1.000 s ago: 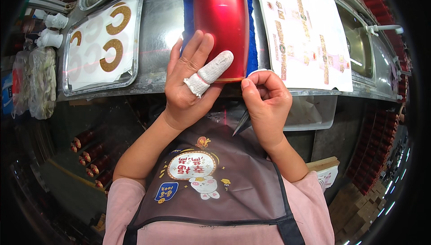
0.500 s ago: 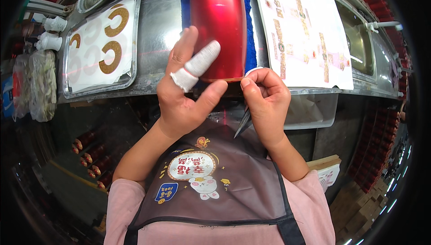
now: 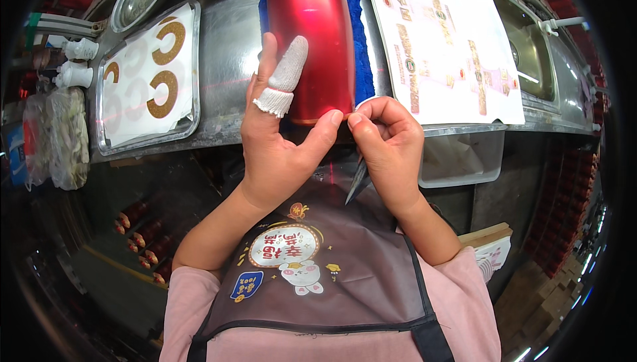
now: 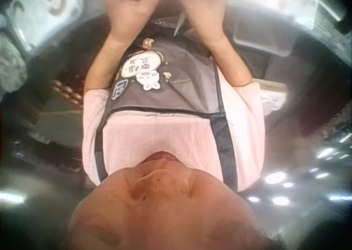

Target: The person applies gold and red labels to red cylindrical containers using a blue cloth and a small tool. They smooth the labels, trim edges, and place finished containers aside on a tray.

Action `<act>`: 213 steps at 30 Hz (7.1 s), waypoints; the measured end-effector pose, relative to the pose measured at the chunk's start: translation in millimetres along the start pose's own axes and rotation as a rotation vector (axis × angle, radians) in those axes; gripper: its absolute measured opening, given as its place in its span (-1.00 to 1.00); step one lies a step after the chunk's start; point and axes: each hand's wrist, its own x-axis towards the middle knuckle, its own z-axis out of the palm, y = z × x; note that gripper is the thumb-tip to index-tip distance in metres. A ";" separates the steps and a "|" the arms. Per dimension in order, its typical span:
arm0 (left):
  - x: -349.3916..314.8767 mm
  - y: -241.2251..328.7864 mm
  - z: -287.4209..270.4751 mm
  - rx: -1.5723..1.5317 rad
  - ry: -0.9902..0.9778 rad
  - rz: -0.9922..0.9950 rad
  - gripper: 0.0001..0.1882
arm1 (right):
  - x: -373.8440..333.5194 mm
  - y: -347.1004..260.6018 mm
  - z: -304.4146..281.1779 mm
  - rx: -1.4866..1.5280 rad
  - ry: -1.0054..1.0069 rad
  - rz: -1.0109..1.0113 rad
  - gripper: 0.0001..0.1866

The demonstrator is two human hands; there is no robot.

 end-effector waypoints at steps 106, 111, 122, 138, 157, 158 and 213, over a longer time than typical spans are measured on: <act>-6.2 -25.6 -23.4 0.515 -0.114 0.253 -0.10 | -14.8 32.9 -12.9 -0.541 -0.072 -0.776 -0.62; 6.8 -23.1 -10.8 0.502 -0.088 0.382 -0.22 | -10.9 7.9 -3.1 -0.572 -0.302 -0.899 -0.53; 1.1 -20.0 -13.0 0.475 -0.108 0.341 -0.09 | 220.1 -59.1 -352.5 -1.071 0.947 -0.386 -0.70; 2.4 -23.5 -11.3 0.463 -0.116 0.343 -0.10 | 137.7 -94.6 -304.0 -1.031 0.233 -0.083 -0.61; 1.6 -22.3 -11.1 0.360 -0.002 0.245 -0.13 | 132.7 -111.6 -261.0 -1.110 0.413 -0.543 -0.87; 1.8 -22.4 -12.5 0.351 0.007 0.202 -0.11 | 126.8 -120.0 -247.5 -1.118 0.382 -0.549 -0.86; 36.4 2.4 -58.4 -0.651 -0.094 -0.560 -0.41 | 103.6 -64.1 -29.6 -0.319 -0.638 -0.028 -0.83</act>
